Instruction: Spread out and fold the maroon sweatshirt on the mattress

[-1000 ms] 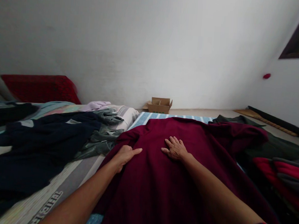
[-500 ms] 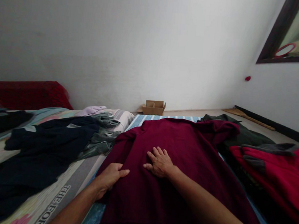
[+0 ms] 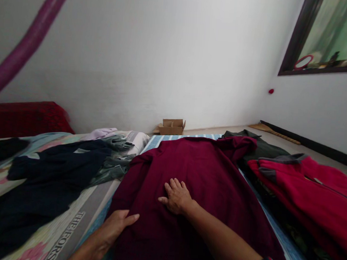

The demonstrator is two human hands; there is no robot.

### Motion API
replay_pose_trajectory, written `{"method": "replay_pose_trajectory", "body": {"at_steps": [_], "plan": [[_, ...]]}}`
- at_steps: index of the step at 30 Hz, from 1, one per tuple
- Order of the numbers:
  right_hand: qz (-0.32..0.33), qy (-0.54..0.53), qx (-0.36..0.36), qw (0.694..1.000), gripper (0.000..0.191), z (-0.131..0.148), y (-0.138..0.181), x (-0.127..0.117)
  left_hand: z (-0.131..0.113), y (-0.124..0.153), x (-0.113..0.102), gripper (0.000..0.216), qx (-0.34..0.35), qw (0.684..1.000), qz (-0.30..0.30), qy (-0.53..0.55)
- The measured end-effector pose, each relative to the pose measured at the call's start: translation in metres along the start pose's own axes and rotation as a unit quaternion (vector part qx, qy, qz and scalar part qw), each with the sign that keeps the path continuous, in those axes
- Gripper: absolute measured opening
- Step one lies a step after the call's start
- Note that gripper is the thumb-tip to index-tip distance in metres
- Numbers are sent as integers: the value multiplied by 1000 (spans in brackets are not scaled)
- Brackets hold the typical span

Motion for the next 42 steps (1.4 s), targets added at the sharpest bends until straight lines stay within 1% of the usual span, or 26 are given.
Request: {"method": "replay_pose_trajectory", "body": {"at_steps": [3, 7, 10, 14, 17, 18, 20, 22, 23, 24, 25, 27, 28, 29, 30, 31, 32, 33, 34, 36, 37, 39, 41, 42], "plan": [[-15, -11, -8, 1000, 73, 13, 14, -1, 7, 7, 1, 46, -3, 1000, 1, -25], [-19, -18, -19, 999, 73, 28, 32, 2, 10, 15, 6, 46, 12, 1000, 12, -17], [-12, -26, -4, 1000, 72, 28, 39, 1, 7, 22, 11, 44, 20, 1000, 15, 7], [-23, -37, 18, 999, 68, 20, 45, -1, 3, 34, 21, 42, 11, 998, 39, 39], [-16, -39, 23, 999, 63, 17, 48, 2, 1, 37, 23, 38, 14, 997, 56, 43], [-15, -43, 27, 999, 61, 16, 48, 1, 2, 36, 22, 37, 18, 998, 56, 34], [-28, -56, 33, 997, 55, 14, 52, -6, 3, 31, 16, 33, 27, 999, 35, -16], [-65, -61, 42, 995, 48, 8, 59, -18, 2, 27, 6, 30, 46, 992, -15, -119], [-88, -56, 51, 993, 45, 4, 65, -25, -1, 26, 1, 30, 63, 979, -48, -190], [-109, -47, 62, 991, 43, -3, 73, -32, -5, 27, -2, 32, 82, 956, -83, -269], [-125, -35, 78, 988, 41, -11, 80, -38, -11, 28, -3, 35, 103, 923, -120, -352], [-143, -7, 118, 983, 39, -30, 96, -45, -25, 33, 1, 46, 145, 830, -196, -501], [-149, 6, 139, 979, 39, -41, 104, -48, -32, 35, 9, 51, 171, 783, -223, -555], [-153, 16, 158, 975, 38, -51, 110, -51, -39, 34, 19, 53, 204, 742, -240, -592], [-157, 24, 174, 972, 37, -60, 116, -54, -44, 32, 32, 54, 241, 710, -245, -614], [-160, 31, 187, 969, 36, -68, 120, -58, -47, 26, 45, 51, 279, 689, -240, -625], [-161, 37, 198, 966, 34, -76, 123, -62, -48, 19, 59, 48, 309, 677, -227, -628], [-161, 43, 208, 964, 33, -84, 126, -66, -47, 9, 70, 45, 330, 672, -210, -628], [-158, 48, 219, 962, 31, -91, 129, -70, -44, -1, 80, 43, 340, 671, -195, -629], [-146, 50, 241, 958, 28, -106, 139, -77, -31, -21, 92, 43, 332, 682, -164, -631], [-143, 45, 250, 957, 27, -113, 147, -79, -23, -28, 95, 43, 324, 690, -152, -629], [-145, 32, 253, 956, 26, -122, 165, -80, -9, -33, 96, 43, 319, 702, -140, -622], [-160, 13, 220, 962, 25, -118, 185, -77, 1, -28, 94, 42, 334, 703, -148, -610], [-170, 1, 189, 967, 24, -110, 195, -73, 3, -23, 93, 41, 348, 699, -156, -604]]}}
Point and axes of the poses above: each hand's wrist, its own y-axis away from the middle knuckle, its own x-axis out of the palm, z = x × y, the point moved 7 cm from there along -y, towards the middle knuckle, and after that the axes turned 4 degrees about y, right-handed, at the moved point
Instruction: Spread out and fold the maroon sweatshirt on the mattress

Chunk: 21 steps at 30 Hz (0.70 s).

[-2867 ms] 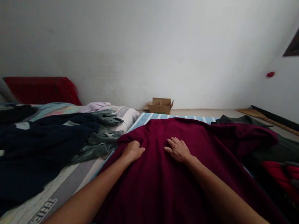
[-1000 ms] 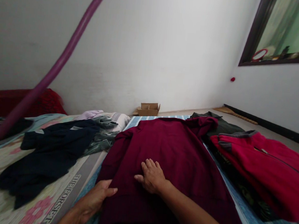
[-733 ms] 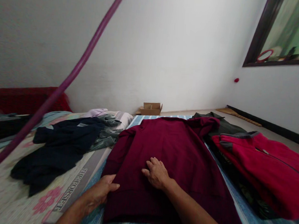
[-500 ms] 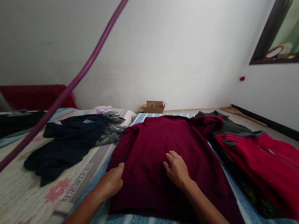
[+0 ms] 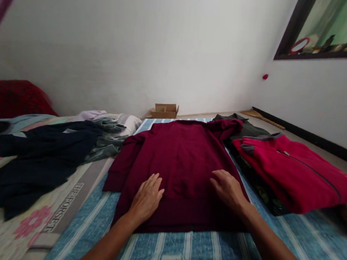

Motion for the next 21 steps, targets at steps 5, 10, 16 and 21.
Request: {"method": "replay_pose_trajectory", "body": {"at_steps": [5, 10, 16, 21], "plan": [[27, -43, -189, 981, 20, 55, 64, 16, -12, 20, -16, 40, 47, 996, -68, 21], [29, 23, -227, 973, 28, 88, 86, 38, -44, 44, -36, 36, 152, 985, -54, 67], [10, 93, -231, 968, 32, 88, 86, 46, -65, 69, -43, 34, 204, 976, 4, 69], [13, 76, -213, 974, 18, 85, 87, 39, -69, 69, -42, 24, 216, 976, -12, 40]]}}
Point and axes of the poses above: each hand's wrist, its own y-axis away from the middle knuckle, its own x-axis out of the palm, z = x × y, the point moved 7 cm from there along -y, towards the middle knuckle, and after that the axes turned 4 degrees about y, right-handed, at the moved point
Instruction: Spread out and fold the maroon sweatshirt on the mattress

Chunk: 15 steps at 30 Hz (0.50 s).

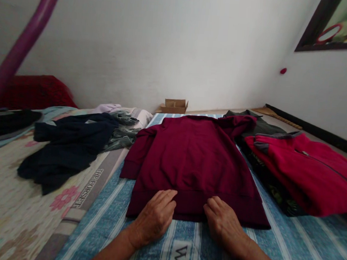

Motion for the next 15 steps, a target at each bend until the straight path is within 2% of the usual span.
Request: {"method": "replay_pose_trajectory", "body": {"at_steps": [6, 9, 12, 15], "plan": [[-31, -26, -37, 998, 20, 6, 12, -8, -11, 10, -3, 33, 51, 999, 10, 14], [-32, -35, -39, 998, 19, 7, 14, -5, -9, 11, -7, 26, 44, 999, 19, 8], [-20, -69, -37, 997, 10, 3, 8, -6, 6, 1, -13, 12, -3, 999, 21, 34], [-27, -90, -6, 996, 3, -12, -6, -16, 34, -15, -14, 26, -97, 995, -1, 26]]}}
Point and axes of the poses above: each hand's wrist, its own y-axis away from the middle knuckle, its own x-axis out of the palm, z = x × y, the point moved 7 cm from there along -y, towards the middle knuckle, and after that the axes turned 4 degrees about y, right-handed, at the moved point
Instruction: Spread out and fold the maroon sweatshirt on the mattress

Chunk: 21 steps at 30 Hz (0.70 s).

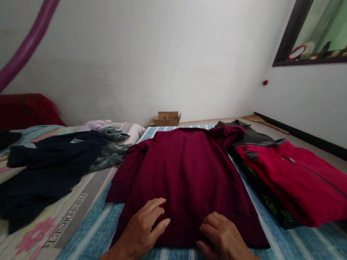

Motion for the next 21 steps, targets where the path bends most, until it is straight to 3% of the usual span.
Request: {"method": "replay_pose_trajectory", "body": {"at_steps": [4, 8, 12, 16, 18, 21], "plan": [[-52, 63, 103, 991, 21, -44, -15, -12, 37, -10, 23, 53, -160, 982, 56, -79], [-27, 160, 217, 963, 51, -94, -1, 7, 59, 8, 41, 67, -263, 947, 118, -142], [9, 152, 256, 955, 60, -112, 18, 26, 65, 19, 40, 71, -289, 935, 136, -157], [28, 133, 276, 951, 62, -112, 21, 26, 68, 15, 30, 75, -322, 921, 192, -110], [27, 127, 276, 952, 61, -110, 19, 23, 66, 5, 23, 73, -336, 913, 216, -80], [29, 116, 277, 953, 61, -110, 16, 21, 49, -32, 11, 64, -289, 935, 188, -79]]}}
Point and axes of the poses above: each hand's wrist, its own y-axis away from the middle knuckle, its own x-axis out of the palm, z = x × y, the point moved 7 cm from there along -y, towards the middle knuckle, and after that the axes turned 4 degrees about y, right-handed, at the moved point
